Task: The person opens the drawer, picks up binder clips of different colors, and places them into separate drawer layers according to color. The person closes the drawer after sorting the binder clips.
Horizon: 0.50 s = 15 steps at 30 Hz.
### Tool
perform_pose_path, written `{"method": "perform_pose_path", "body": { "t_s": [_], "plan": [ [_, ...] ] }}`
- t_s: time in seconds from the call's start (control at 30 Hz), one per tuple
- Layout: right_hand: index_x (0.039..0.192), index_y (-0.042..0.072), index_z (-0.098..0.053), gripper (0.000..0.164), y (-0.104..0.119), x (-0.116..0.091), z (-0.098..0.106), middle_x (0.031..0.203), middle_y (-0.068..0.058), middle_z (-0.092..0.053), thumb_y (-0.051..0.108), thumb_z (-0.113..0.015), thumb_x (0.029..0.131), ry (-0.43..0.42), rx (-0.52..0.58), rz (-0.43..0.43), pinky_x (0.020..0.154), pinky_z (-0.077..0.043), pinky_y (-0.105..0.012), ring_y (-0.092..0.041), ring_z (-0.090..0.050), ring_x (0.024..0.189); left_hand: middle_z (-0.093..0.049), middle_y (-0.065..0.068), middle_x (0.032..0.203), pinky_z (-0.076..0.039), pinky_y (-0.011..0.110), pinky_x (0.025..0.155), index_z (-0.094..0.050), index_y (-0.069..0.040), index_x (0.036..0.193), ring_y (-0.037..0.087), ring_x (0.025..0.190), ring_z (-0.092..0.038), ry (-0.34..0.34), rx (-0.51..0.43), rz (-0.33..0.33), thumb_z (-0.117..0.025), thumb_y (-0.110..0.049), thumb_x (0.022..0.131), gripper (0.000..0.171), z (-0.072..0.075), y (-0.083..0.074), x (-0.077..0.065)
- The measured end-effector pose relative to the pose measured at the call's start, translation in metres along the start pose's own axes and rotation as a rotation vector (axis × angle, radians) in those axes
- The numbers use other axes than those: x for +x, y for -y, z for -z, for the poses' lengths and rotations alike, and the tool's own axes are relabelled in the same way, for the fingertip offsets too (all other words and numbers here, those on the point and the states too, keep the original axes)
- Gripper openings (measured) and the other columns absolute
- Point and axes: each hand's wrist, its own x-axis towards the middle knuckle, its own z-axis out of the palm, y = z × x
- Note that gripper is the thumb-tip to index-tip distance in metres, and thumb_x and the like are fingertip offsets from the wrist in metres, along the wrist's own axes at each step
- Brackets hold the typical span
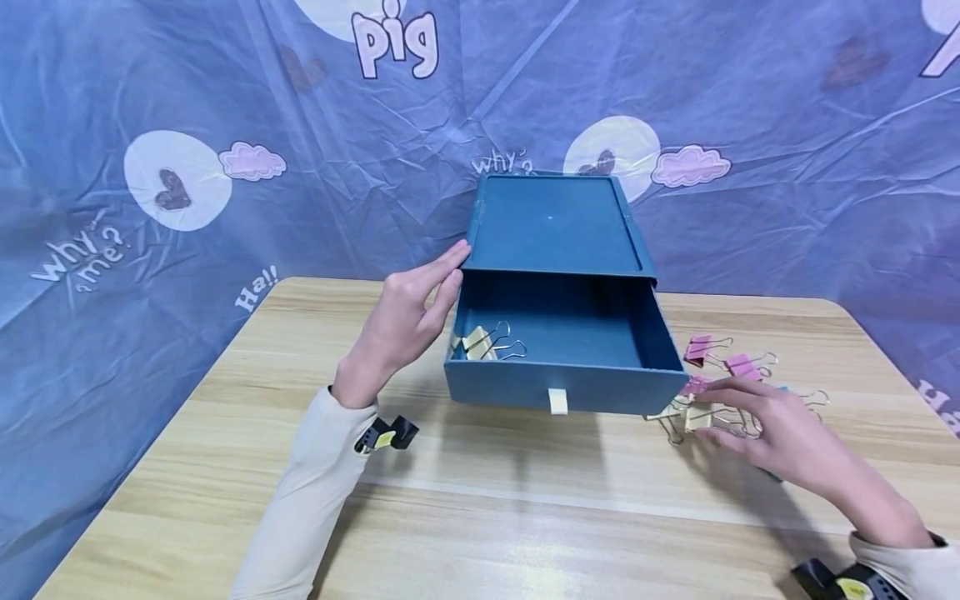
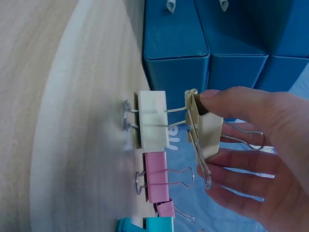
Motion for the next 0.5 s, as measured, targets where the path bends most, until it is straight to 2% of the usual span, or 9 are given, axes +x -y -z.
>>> {"method": "perform_pose_path", "body": {
  "t_s": [0.1, 0.3, 0.43, 0.5],
  "plan": [
    [0.099, 0.011, -0.072, 0.041, 0.001, 0.000, 0.003, 0.103, -0.007, -0.069, 0.011, -0.088, 0.061, -0.005, 0.012, -0.016, 0.097, -0.020, 0.000, -0.038, -0.061, 0.096, -0.056, 0.017, 0.134, -0.043, 0.031, 0.103, -0.057, 0.005, 0.131, 0.022, 0.125, -0.053, 0.028, -0.029, 0.028, -0.049, -0.009, 0.101, 0.034, 0.002, 0.000, 0.000],
    [0.096, 0.012, -0.072, 0.042, -0.005, -0.004, 0.007, 0.099, -0.006, -0.069, 0.012, -0.089, 0.057, -0.022, -0.019, -0.009, 0.092, -0.025, 0.001, -0.034, -0.064, 0.091, -0.052, 0.015, 0.139, -0.039, 0.030, 0.107, -0.054, 0.003, 0.134, 0.019, 0.129, -0.048, 0.077, -0.048, 0.061, -0.045, -0.013, 0.102, 0.037, 0.005, -0.001, 0.000],
    [0.094, 0.013, -0.072, 0.042, -0.007, -0.004, 0.012, 0.099, -0.007, -0.069, 0.014, -0.090, 0.056, -0.021, -0.046, -0.016, 0.087, -0.031, -0.001, -0.035, -0.065, 0.088, -0.051, 0.014, 0.140, -0.038, 0.031, 0.107, -0.053, 0.002, 0.135, 0.019, 0.130, -0.047, 0.089, -0.052, 0.072, -0.044, -0.013, 0.103, 0.037, 0.006, -0.001, 0.000],
    [0.094, 0.014, -0.073, 0.042, -0.007, -0.004, 0.016, 0.097, -0.005, -0.070, 0.014, -0.090, 0.056, -0.016, -0.062, -0.024, 0.082, -0.035, -0.003, -0.030, -0.065, 0.086, -0.051, 0.015, 0.140, -0.038, 0.031, 0.107, -0.053, 0.003, 0.136, 0.019, 0.130, -0.047, 0.090, -0.053, 0.074, -0.044, -0.013, 0.103, 0.037, 0.006, -0.002, 0.000]
  ]
}}
